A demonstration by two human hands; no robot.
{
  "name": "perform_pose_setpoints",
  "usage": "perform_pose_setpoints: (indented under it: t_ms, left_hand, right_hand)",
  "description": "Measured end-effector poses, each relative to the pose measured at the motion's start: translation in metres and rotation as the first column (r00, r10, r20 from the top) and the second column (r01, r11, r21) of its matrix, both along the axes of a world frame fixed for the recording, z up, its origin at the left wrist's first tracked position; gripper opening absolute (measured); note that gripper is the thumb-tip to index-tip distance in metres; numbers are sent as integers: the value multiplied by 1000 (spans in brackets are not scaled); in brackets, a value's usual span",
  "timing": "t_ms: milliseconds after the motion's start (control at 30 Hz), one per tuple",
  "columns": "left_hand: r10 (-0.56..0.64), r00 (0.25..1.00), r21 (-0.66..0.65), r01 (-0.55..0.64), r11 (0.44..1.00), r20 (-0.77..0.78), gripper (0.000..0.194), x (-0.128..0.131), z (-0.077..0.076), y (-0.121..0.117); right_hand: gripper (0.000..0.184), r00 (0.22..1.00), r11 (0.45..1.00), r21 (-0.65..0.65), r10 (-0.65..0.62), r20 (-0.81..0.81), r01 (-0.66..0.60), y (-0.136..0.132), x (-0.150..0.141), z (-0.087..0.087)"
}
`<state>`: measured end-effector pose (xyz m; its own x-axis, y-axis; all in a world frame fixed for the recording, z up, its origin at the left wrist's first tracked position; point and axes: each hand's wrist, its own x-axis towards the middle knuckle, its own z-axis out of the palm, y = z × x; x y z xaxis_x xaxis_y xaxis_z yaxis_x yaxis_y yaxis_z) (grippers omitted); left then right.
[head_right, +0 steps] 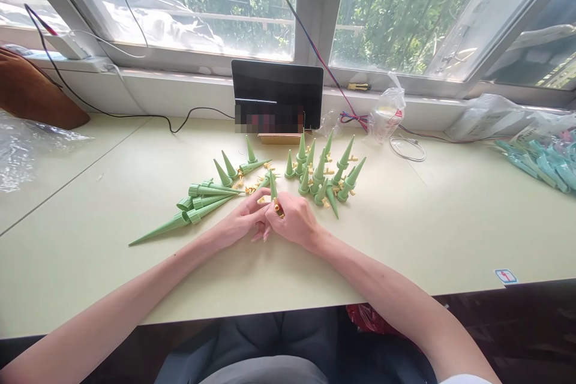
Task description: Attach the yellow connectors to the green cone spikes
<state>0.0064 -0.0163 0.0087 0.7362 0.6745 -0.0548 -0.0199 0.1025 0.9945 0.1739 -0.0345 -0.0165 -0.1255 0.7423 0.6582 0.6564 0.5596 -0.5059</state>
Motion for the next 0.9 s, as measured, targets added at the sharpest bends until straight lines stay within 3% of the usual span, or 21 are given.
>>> perform_pose_setpoints:
  t_ms: [167, 433, 700, 900]
  left_hand:
    - [73, 996, -22, -74, 997, -43, 43, 0, 2, 1]
    - [203, 977, 71, -198, 978, -73, 49, -2, 3, 7]
    - [526, 849, 177, -509, 842, -59, 45, -3, 6, 15]
    - [606, 790, 286, -562, 776, -90, 41, -3, 5, 15]
  right_hand:
    - [31, 1000, 1000, -11, -15, -26, 14, 2, 0, 0]
    - [35, 994, 997, -71, -9, -112, 1, 5, 2, 3]
    - [38, 991, 993, -90, -84, -105, 75, 10, 12, 5]
    - [16, 996, 988, -128, -88, -20, 84, 12, 12, 1]
